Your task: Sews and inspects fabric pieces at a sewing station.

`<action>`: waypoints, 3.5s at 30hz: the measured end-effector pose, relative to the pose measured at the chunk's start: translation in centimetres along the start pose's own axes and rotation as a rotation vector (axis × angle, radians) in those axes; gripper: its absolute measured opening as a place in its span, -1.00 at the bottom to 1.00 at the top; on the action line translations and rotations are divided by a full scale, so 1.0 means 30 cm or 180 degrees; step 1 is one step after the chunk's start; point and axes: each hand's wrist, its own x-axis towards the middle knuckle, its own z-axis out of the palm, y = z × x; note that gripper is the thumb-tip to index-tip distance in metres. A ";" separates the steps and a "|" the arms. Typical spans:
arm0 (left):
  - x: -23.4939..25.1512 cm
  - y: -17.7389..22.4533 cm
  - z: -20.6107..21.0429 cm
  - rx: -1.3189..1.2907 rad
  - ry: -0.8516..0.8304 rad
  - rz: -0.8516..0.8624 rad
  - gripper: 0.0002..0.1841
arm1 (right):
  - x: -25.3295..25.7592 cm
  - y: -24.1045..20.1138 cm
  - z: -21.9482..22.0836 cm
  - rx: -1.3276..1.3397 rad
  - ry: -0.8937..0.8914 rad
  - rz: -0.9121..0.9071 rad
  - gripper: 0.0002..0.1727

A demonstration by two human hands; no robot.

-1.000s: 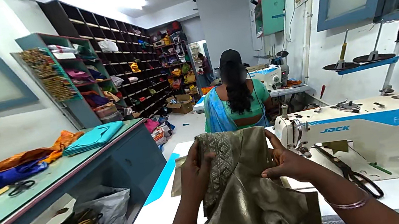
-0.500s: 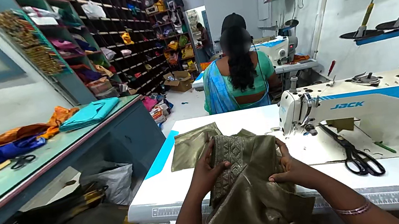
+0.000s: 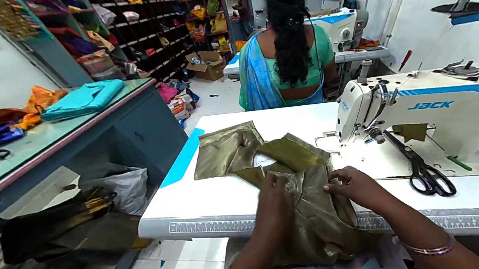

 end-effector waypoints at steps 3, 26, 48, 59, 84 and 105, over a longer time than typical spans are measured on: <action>-0.056 0.056 0.068 0.0103 -0.0580 0.0077 -0.59 | 0.009 -0.019 0.021 0.0347 0.0009 0.0068 -0.71; -0.114 -0.095 0.361 0.1353 0.0886 0.1411 -0.19 | 0.107 0.043 0.143 0.4451 -0.0144 0.0545 -0.55; -0.136 -0.147 0.404 0.0789 0.0314 0.3075 -0.47 | 0.143 0.091 0.069 0.4139 -0.0758 -0.0007 0.19; 0.064 -0.111 0.027 -0.0521 0.0444 -0.0348 -0.52 | 0.134 0.083 0.068 0.4113 -0.0023 -0.0112 -0.76; 0.176 -0.090 -0.135 -0.3763 -0.1444 -0.0967 -0.60 | 0.059 0.046 0.026 0.2682 -0.0932 -0.0753 -0.44; 0.041 -0.045 -0.101 -0.2893 0.0743 0.0958 -0.56 | -0.094 -0.118 -0.059 0.3156 0.0036 -0.1171 -0.65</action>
